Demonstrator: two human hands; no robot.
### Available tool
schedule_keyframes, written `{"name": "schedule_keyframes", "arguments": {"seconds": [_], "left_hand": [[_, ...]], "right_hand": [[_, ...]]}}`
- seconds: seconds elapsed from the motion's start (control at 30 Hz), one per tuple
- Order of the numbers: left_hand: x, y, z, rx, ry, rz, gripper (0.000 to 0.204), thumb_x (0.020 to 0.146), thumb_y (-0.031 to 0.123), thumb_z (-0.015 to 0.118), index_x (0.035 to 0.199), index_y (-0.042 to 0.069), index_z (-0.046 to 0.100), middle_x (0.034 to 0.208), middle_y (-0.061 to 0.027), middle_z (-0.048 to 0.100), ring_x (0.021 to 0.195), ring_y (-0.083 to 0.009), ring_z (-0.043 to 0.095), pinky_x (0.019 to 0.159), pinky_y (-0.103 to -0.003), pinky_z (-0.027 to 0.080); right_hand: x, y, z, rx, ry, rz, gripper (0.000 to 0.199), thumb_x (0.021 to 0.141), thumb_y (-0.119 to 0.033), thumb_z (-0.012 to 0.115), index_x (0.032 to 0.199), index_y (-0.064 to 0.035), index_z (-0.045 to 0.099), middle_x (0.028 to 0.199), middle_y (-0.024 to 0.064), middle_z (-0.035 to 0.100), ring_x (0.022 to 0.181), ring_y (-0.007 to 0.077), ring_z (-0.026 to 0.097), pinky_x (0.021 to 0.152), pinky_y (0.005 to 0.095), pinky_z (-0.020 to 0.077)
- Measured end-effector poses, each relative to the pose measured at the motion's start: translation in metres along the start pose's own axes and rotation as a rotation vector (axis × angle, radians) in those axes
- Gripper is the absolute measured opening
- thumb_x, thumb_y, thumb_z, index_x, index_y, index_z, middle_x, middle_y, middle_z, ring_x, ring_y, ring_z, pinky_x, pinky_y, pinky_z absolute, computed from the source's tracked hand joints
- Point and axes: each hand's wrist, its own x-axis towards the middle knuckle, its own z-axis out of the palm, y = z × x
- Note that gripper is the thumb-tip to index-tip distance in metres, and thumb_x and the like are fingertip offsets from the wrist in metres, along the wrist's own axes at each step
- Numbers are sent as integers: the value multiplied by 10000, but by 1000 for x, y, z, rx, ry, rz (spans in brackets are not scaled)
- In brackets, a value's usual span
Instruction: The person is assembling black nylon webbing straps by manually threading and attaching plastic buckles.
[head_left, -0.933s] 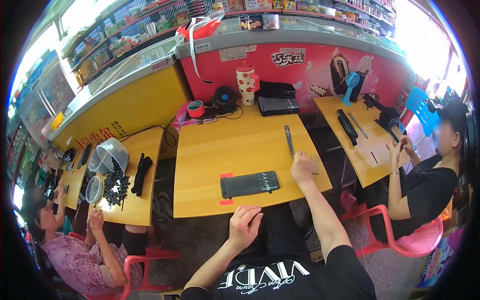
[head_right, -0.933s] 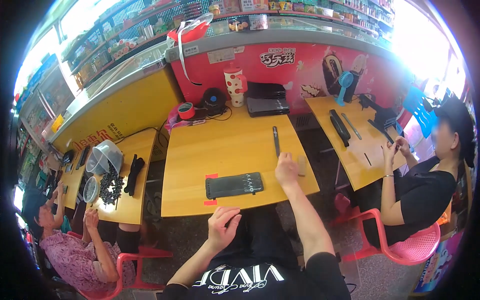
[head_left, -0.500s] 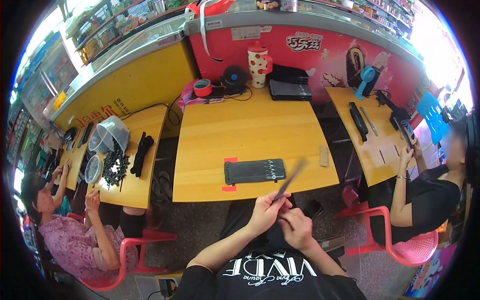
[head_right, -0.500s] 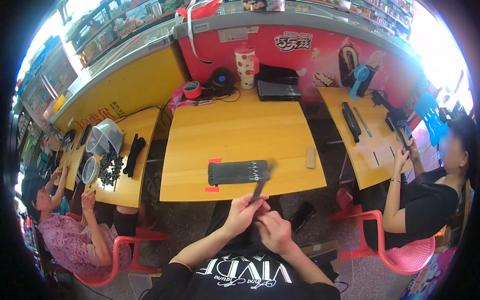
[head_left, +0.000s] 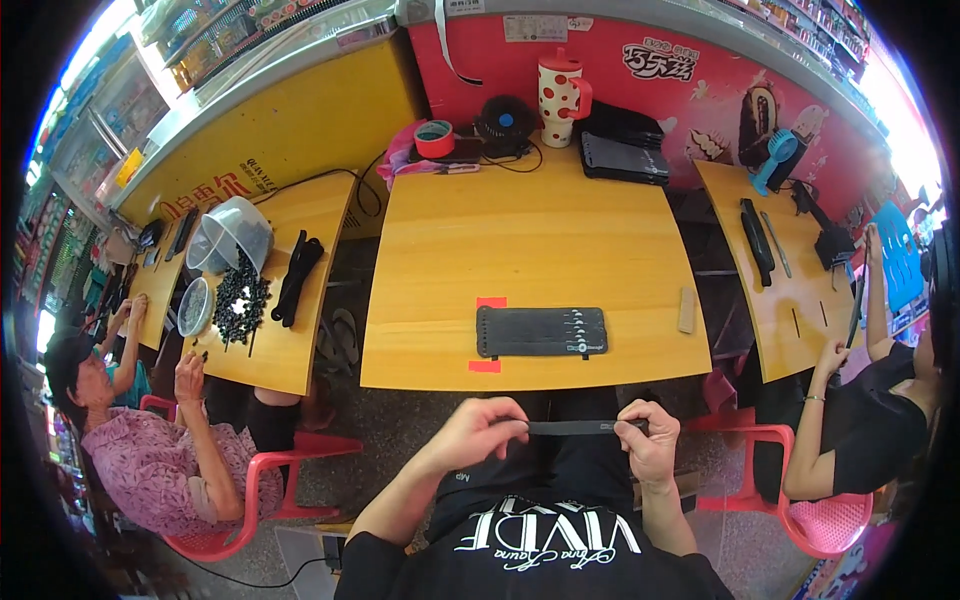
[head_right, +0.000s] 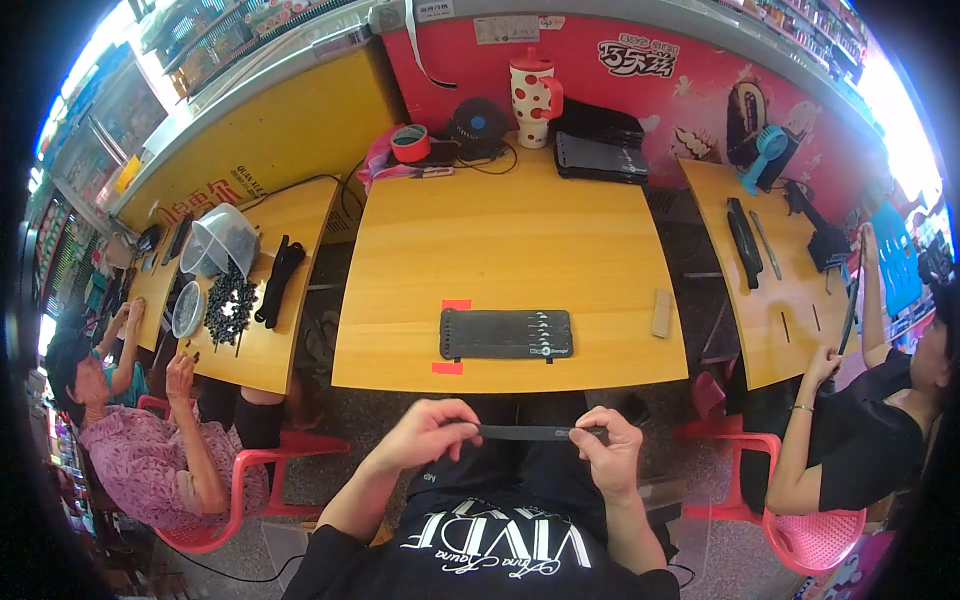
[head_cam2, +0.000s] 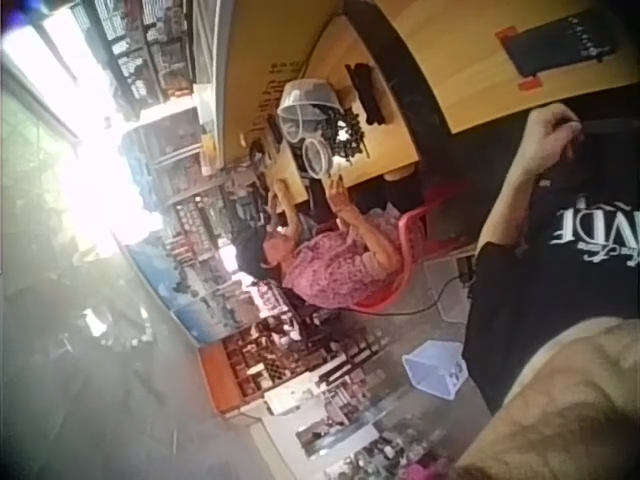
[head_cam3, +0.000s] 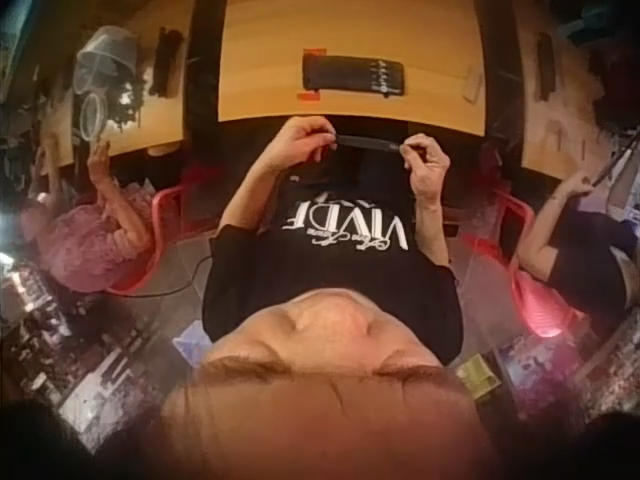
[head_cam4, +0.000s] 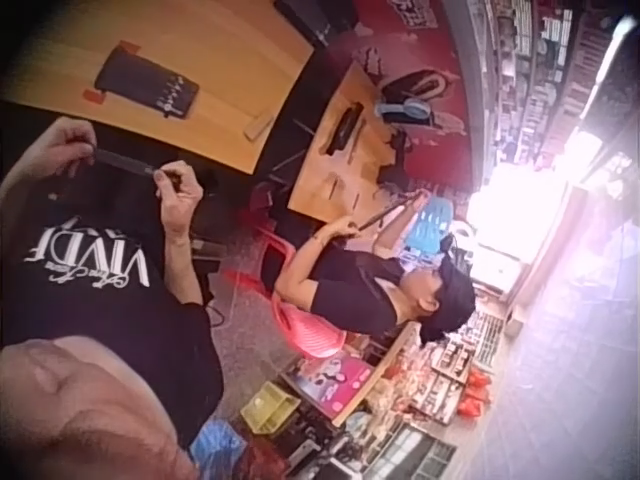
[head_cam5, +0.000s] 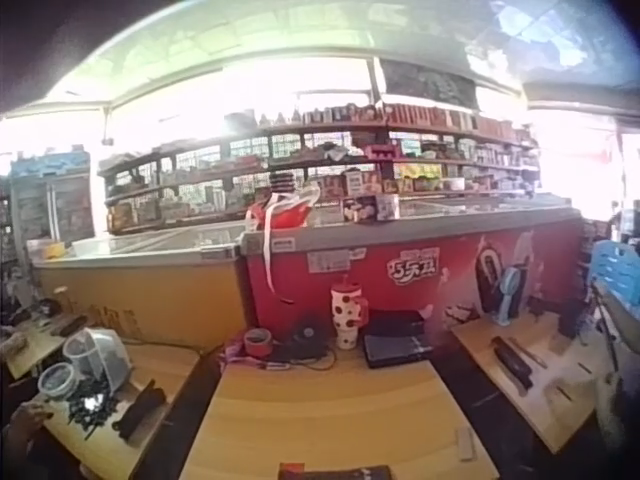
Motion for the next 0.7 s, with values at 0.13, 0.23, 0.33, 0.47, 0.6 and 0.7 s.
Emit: {"name": "schedule_keyframes", "arguments": {"seconds": [0.13,0.23,0.33,0.47,0.6,0.7], "left_hand": [[18,-26,-23,-103,337,178,31,842,27,702,871,17,704,723,-11,657,551,-37,565,440,-160,402],[30,-27,-34,-181,443,135,26,853,25,686,856,4,700,719,-22,657,533,-37,557,426,-161,398],[45,-28,-44,-156,497,130,39,861,12,664,866,-20,686,690,-17,629,565,-54,560,509,-201,449],[61,-30,-46,-7,597,184,51,874,9,645,859,-34,667,684,-17,622,558,-63,560,512,-209,455],[68,-38,-50,32,656,191,56,876,14,645,860,-37,662,672,-17,617,536,-56,542,492,-213,438],[72,-44,-53,63,665,186,58,877,12,645,863,-41,665,664,-15,614,518,-53,530,474,-214,421]], "right_hand": [[13,11,-2,-193,111,121,100,812,86,667,879,12,658,792,36,596,569,42,524,495,184,382],[37,5,10,-281,30,85,101,838,69,643,931,34,661,785,32,588,573,56,535,502,191,398],[61,12,13,-320,5,43,118,857,55,623,970,44,657,769,29,564,596,68,549,524,201,419],[79,34,6,-381,20,-42,132,851,66,625,976,43,660,784,26,562,617,66,548,549,200,435],[91,30,17,-393,59,21,150,833,87,636,972,44,674,762,11,542,628,57,524,552,194,416],[93,37,15,-469,63,-60,161,818,85,651,970,44,681,746,6,525,625,55,496,542,187,380]]}}
